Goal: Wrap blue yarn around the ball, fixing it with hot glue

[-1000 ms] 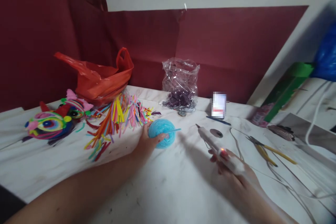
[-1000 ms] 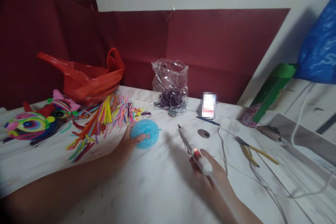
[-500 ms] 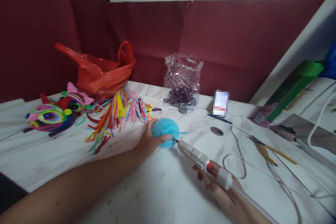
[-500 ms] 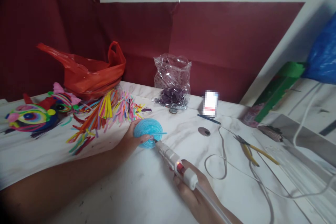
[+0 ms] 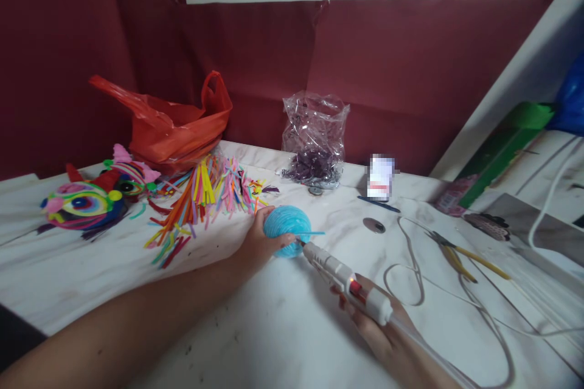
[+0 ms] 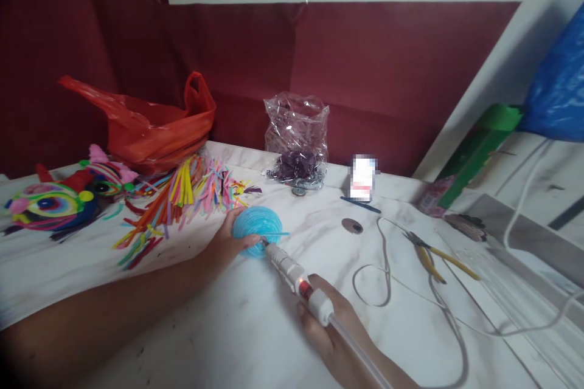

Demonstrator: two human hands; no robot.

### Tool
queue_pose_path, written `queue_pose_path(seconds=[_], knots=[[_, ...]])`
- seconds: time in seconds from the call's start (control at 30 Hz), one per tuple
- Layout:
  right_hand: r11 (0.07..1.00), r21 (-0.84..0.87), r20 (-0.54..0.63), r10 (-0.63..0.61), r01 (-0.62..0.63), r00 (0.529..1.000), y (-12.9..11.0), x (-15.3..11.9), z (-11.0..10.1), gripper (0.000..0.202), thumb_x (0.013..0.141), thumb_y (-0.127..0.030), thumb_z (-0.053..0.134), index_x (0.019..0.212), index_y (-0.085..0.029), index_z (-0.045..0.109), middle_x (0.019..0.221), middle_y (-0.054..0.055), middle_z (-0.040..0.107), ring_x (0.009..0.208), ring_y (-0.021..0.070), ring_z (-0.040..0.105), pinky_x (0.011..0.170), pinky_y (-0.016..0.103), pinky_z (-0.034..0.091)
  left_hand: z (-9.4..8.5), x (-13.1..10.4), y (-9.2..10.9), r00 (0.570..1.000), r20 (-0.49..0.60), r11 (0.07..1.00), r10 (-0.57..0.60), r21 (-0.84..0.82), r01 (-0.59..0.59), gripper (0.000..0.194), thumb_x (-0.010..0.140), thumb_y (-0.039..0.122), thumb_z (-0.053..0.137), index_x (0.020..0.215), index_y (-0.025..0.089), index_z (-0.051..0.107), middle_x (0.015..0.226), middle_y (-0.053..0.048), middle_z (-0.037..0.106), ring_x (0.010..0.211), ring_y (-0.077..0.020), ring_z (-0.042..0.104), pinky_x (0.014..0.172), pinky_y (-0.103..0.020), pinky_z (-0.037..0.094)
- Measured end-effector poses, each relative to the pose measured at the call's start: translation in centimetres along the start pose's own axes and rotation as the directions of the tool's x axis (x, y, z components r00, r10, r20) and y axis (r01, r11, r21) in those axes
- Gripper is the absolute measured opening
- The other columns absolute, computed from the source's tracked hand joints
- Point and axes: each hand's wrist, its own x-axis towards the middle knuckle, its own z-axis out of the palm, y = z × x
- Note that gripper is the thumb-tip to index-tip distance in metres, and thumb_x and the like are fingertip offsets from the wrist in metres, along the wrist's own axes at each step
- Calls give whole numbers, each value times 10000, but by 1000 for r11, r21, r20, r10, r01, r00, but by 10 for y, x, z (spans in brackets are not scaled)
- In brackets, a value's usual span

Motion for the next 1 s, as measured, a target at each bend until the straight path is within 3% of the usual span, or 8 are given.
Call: queue_pose_path(seconds=[0.33,0.53,0.77,1.0], knots=[[999,-21,-44,-27,26,999,5,-1,1,182,834,-317,502,928,-217,620,742,35,668,667,200,644,609,270,499,-1,0,4,999,30,999,-36,-17,36,721,512,334,793,1145,264,456,1130,-79,601,1025,-301,589,773,-378,519],[1000,-8,-32,-14,13,999,1,0,0,151,820,-322,499,850,-228,614,742,34,673,671,204,647,597,271,496,-1,1,3,999,22,999,-39,-10,40,741,512,334,791,1166,262,451,1144,-84,606,1019,-305,598,775,-386,526],[1000,12,-104,-2,3,995,1,-2,6,164,818,-311,495,871,-236,631,765,40,685,685,217,651,595,294,495,-2,4,-3,1000,11,1000,-19,23,19,724,527,329,789,1166,274,452,1145,-69,599,1054,-303,578,791,-383,519],[999,-23,-84,-30,28,996,4,0,4,138,811,-287,507,865,-223,617,788,45,691,697,211,660,588,276,509,-1,2,2,999,41,999,-36,10,36,742,523,346,787,1172,258,438,1109,-92,614,1029,-310,597,773,-379,517]])
